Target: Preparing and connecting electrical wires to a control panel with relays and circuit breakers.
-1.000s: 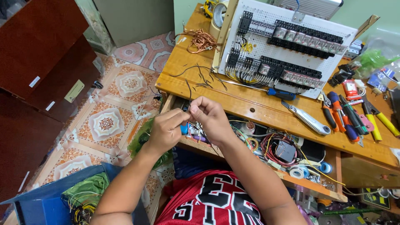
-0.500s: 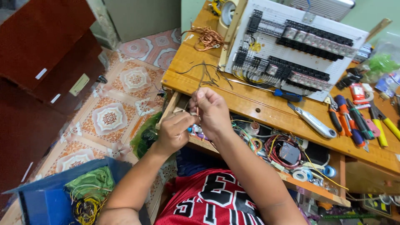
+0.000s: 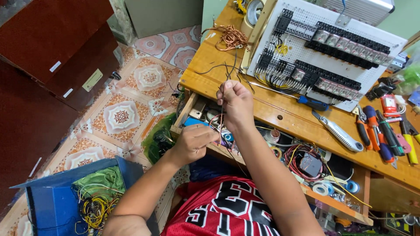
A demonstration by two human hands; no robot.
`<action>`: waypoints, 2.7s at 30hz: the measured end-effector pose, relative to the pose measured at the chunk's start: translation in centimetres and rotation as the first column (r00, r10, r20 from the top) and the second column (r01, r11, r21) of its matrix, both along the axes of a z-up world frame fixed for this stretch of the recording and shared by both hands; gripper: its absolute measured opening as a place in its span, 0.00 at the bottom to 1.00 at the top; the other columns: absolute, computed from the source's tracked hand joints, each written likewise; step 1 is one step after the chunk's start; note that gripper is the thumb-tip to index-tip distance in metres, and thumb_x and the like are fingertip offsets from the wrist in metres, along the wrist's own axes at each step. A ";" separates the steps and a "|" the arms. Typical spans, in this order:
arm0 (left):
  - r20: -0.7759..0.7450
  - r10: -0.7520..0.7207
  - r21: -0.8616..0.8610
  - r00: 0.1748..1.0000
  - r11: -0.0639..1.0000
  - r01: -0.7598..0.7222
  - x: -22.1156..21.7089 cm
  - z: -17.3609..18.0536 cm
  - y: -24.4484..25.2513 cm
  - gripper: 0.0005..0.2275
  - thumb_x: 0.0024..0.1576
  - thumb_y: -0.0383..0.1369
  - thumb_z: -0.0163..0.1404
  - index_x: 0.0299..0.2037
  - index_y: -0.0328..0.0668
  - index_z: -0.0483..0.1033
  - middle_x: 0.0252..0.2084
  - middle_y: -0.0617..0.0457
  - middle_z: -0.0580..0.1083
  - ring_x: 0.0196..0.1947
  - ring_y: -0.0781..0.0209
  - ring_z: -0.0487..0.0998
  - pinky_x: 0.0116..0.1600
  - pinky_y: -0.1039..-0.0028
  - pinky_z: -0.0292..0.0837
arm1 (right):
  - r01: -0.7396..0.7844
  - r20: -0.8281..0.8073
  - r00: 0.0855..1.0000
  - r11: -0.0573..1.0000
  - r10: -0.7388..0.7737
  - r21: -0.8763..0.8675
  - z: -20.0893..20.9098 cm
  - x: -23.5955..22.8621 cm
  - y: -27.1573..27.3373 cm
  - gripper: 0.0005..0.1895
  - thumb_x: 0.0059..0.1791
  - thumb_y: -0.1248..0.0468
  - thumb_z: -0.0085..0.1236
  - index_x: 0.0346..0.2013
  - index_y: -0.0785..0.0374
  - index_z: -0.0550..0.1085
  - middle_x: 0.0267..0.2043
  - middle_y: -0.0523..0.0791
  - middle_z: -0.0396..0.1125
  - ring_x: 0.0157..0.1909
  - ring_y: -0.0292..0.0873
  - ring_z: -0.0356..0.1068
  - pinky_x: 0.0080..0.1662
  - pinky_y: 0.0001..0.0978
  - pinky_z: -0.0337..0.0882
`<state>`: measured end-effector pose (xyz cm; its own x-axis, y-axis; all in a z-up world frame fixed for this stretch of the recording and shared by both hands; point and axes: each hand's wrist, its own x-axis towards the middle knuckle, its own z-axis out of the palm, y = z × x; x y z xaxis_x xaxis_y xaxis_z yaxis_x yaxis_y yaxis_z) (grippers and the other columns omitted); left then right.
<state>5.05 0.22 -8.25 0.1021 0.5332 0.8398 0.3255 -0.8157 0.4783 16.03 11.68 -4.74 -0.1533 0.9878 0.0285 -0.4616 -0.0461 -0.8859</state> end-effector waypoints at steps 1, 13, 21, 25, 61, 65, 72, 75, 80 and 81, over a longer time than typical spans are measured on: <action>0.000 -0.001 0.001 1.000 1.000 0.001 -0.2 -0.2 0.1 0.18 0.52 0.15 0.38 0.40 0.37 0.82 0.28 0.43 0.74 0.25 0.35 0.75 0.31 0.52 0.73 | 0.001 0.000 1.000 1.000 -0.001 0.001 -0.4 0.0 0.4 0.08 0.58 0.66 0.48 0.34 0.62 0.68 0.29 0.40 0.58 0.29 0.35 0.65 0.30 0.18 0.65; 0.155 0.119 -0.143 0.981 0.985 -0.097 -4.6 2.5 0.6 0.13 0.62 0.18 0.41 0.33 0.36 0.80 0.22 0.51 0.74 0.20 0.54 0.74 0.28 0.68 0.72 | -0.546 0.489 0.755 0.832 0.437 0.099 4.7 3.6 -3.0 0.32 0.58 0.67 0.44 0.75 0.61 0.47 0.35 0.53 0.69 0.16 0.42 0.71 0.16 0.25 0.67; -0.329 0.351 -0.075 0.877 0.916 -0.394 -8.8 5.8 0.3 0.13 0.63 0.18 0.43 0.37 0.43 0.81 0.24 0.55 0.74 0.27 0.53 0.74 0.36 0.67 0.70 | -0.487 0.752 0.659 0.758 -0.007 0.434 4.0 5.2 -1.8 0.05 0.52 0.60 0.63 0.37 0.56 0.83 0.26 0.42 0.70 0.29 0.39 0.67 0.39 0.30 0.69; -0.560 0.393 -0.041 0.729 0.866 -0.499 -8.3 8.5 -0.5 0.15 0.60 0.18 0.43 0.40 0.51 0.83 0.33 0.57 0.77 0.39 0.54 0.73 0.47 0.64 0.64 | -0.477 0.753 0.655 0.739 -0.062 0.475 4.8 4.9 -2.2 0.05 0.52 0.60 0.63 0.33 0.55 0.82 0.23 0.41 0.70 0.28 0.40 0.67 0.38 0.30 0.68; -0.045 0.012 -0.633 0.999 0.773 -0.038 -4.4 6.3 1.8 0.08 0.61 0.20 0.48 0.41 0.39 0.81 0.31 0.50 0.76 0.25 0.59 0.84 0.31 0.74 0.78 | -0.675 0.750 0.348 0.404 -0.563 0.617 6.2 5.7 -5.3 0.04 0.53 0.61 0.54 0.37 0.57 0.73 0.32 0.44 0.63 0.35 0.51 0.74 0.35 0.39 0.74; 0.008 -0.071 -0.577 0.997 0.814 0.063 -4.0 6.8 2.2 0.07 0.63 0.24 0.47 0.38 0.40 0.81 0.27 0.52 0.72 0.22 0.62 0.72 0.30 0.75 0.69 | -0.618 0.753 0.511 0.432 -0.416 0.657 6.9 5.9 -4.6 0.05 0.55 0.61 0.53 0.38 0.57 0.73 0.34 0.45 0.63 0.37 0.56 0.73 0.38 0.42 0.74; 0.702 -0.141 -0.512 0.699 0.583 0.631 -3.7 0.0 3.6 0.08 0.63 0.25 0.44 0.47 0.29 0.75 0.33 0.54 0.70 0.25 0.77 0.59 0.26 0.90 0.49 | -0.463 0.507 0.729 0.214 -0.460 0.860 5.7 4.6 -4.1 0.10 0.58 0.61 0.46 0.41 0.54 0.77 0.44 0.43 0.69 0.48 0.50 0.74 0.51 0.38 0.72; 0.767 -0.123 -0.460 0.630 0.579 0.673 -3.6 -0.7 3.7 0.07 0.61 0.22 0.45 0.46 0.30 0.74 0.36 0.52 0.75 0.22 0.81 0.58 0.24 0.91 0.51 | -0.500 0.516 0.757 0.151 -0.402 0.852 6.1 4.3 -3.6 0.13 0.59 0.63 0.42 0.40 0.62 0.77 0.46 0.49 0.70 0.48 0.57 0.73 0.50 0.45 0.72; 0.786 -0.078 -0.443 0.613 0.621 0.647 -3.2 -0.9 4.1 0.06 0.61 0.23 0.49 0.45 0.31 0.75 0.30 0.59 0.68 0.21 0.80 0.59 0.22 0.92 0.50 | -0.551 0.564 0.756 0.142 -0.332 0.823 5.8 3.9 -2.7 0.07 0.55 0.68 0.50 0.41 0.67 0.76 0.46 0.53 0.71 0.46 0.60 0.73 0.48 0.50 0.72; 0.795 -0.080 -0.438 0.601 0.610 0.661 -3.0 -0.7 4.0 0.05 0.61 0.23 0.49 0.45 0.31 0.76 0.27 0.62 0.65 0.20 0.81 0.58 0.22 0.92 0.50 | -0.556 0.553 0.738 0.117 -0.387 0.823 4.9 3.9 -2.1 0.06 0.55 0.68 0.52 0.40 0.66 0.76 0.45 0.52 0.71 0.45 0.59 0.73 0.47 0.48 0.73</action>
<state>2.05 4.22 -8.90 0.0355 0.9793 0.1994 -0.5586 -0.1460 0.8165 19.89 9.54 0.21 -0.6732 0.1486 0.7243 0.0241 0.9835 -0.1793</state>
